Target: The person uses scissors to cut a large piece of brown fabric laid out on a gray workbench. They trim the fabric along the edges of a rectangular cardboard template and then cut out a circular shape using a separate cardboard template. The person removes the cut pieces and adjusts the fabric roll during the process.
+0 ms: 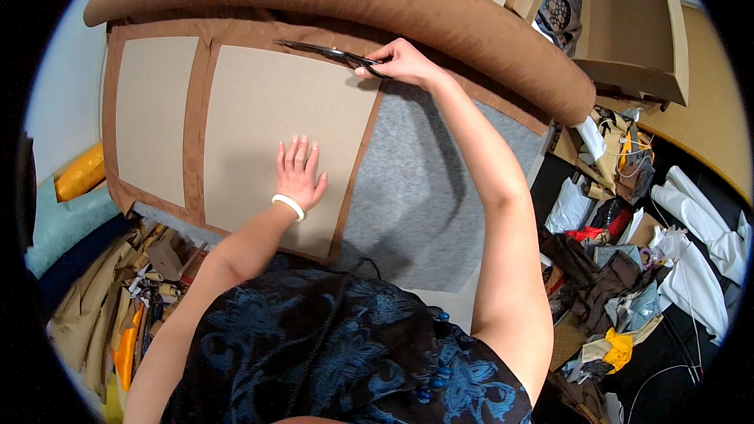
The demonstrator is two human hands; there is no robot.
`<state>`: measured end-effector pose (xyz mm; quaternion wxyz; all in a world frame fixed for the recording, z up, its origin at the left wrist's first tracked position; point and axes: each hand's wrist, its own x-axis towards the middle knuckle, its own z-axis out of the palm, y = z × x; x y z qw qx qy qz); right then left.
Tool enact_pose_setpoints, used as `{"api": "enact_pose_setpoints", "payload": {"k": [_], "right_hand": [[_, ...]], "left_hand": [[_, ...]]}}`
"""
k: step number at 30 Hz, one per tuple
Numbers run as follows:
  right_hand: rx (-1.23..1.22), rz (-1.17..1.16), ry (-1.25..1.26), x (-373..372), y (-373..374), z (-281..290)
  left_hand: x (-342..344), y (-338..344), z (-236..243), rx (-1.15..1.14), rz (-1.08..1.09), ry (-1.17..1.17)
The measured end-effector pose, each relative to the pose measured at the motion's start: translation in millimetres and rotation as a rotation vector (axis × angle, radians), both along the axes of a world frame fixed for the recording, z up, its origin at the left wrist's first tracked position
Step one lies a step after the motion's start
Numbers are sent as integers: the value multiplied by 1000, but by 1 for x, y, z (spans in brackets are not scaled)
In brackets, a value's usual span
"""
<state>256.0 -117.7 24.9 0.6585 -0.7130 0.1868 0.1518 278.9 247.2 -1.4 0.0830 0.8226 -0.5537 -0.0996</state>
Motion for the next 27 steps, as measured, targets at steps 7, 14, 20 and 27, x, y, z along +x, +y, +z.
{"api": "enact_pose_setpoints", "payload": {"k": [7, 14, 20, 27], "right_hand": [[-9, -26, -53, 28, 16, -2], [-30, -51, -74, 32, 17, -16], [-57, -18, -54, 40, 18, -17], [-67, -4, -62, 66, 33, -6]], "left_hand": [[0, -1, 2, 1, -2, -12], [-1, -1, 0, 22, 2, 5], [-1, 0, -4, 9, 3, 4], [0, -1, -2, 20, -5, -3]]}}
